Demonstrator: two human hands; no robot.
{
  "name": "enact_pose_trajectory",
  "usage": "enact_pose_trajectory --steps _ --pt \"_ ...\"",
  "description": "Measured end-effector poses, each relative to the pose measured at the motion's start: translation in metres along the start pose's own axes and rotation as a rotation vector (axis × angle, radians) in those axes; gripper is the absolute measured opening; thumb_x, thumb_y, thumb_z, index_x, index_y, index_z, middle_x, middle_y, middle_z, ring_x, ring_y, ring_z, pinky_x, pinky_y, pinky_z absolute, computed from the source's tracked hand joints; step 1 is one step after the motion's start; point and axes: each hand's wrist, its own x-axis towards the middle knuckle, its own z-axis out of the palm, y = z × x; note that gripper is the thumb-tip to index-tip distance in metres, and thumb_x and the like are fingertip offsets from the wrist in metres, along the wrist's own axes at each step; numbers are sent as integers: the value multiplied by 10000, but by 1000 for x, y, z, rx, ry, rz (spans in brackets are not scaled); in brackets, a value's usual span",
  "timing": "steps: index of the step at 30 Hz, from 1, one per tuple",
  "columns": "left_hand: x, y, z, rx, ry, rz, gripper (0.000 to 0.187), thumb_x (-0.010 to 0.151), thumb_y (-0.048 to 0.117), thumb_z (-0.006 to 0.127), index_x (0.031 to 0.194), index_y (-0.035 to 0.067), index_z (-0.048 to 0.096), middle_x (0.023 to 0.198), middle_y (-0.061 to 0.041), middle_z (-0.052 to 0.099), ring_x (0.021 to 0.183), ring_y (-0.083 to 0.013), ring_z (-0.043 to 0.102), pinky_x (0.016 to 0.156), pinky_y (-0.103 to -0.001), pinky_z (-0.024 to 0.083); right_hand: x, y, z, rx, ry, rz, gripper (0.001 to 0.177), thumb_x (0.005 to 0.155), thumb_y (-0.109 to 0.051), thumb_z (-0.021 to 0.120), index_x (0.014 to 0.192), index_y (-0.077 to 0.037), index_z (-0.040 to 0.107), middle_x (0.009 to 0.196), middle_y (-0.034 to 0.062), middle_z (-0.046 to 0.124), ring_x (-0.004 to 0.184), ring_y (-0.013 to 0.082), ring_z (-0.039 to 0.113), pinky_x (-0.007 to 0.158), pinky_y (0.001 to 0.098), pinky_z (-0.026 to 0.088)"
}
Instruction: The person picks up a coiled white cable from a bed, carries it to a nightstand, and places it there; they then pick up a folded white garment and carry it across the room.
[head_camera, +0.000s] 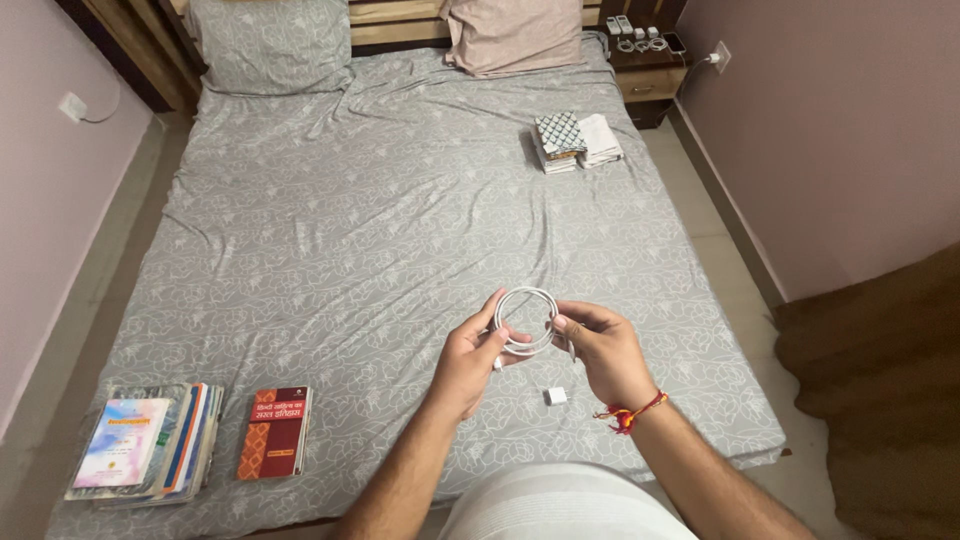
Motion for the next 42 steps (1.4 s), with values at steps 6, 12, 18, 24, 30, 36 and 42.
enact_pose_trajectory --steps 6,12,18,24,30,36,42 --pt "-7 -4 4 -12 -14 29 634 982 -33 493 1584 73 329 1055 -100 606 1013 -208 705 817 -390 665 -10 -7 12 4 72 21 403 844 -44 687 1245 -17 661 1081 38 767 928 141 743 767 311 590" --pt "-10 -8 1 -183 -44 -28 694 937 -82 457 1605 54 330 1009 -57 536 969 -205 661 839 -439 670 -13 4 8 -225 15 -158 351 917 -69 724 1248 47 725 965 102 764 849 135 682 788 291 575" --pt "-22 -3 -11 -403 -213 -69 791 902 -68 560 1610 79 239 1036 -103 597 1039 -217 665 958 -442 601 -19 10 9 -153 48 -138 346 911 -69 726 1233 55 724 974 86 768 855 129 663 794 283 554" --pt "-23 -11 -14 -287 -228 -33 814 919 -45 617 1634 75 247 1047 -69 582 1033 -204 647 960 -440 576 -30 20 10 -105 87 -151 333 924 -67 705 1234 54 711 1000 98 758 881 130 676 807 284 558" --pt "-20 -13 -19 -468 -317 -103 690 959 16 501 1608 12 267 896 -79 568 930 -228 653 919 -465 596 -43 28 1 -52 137 -155 287 961 -69 679 1200 82 721 1025 114 751 908 157 693 838 304 581" --pt "-12 -18 -3 -375 -277 -140 548 1058 143 427 1580 11 328 800 -28 490 805 -149 572 864 -432 606 -62 19 -8 -66 182 -170 327 922 -40 688 1228 75 685 1074 124 749 944 171 708 873 322 595" --pt "-7 -29 18 -274 -340 -72 537 1103 195 464 1605 16 391 838 -9 481 810 -112 538 794 -295 533 -77 6 -25 -6 225 -169 356 920 -37 677 1260 68 662 1164 121 744 980 168 707 883 316 587"
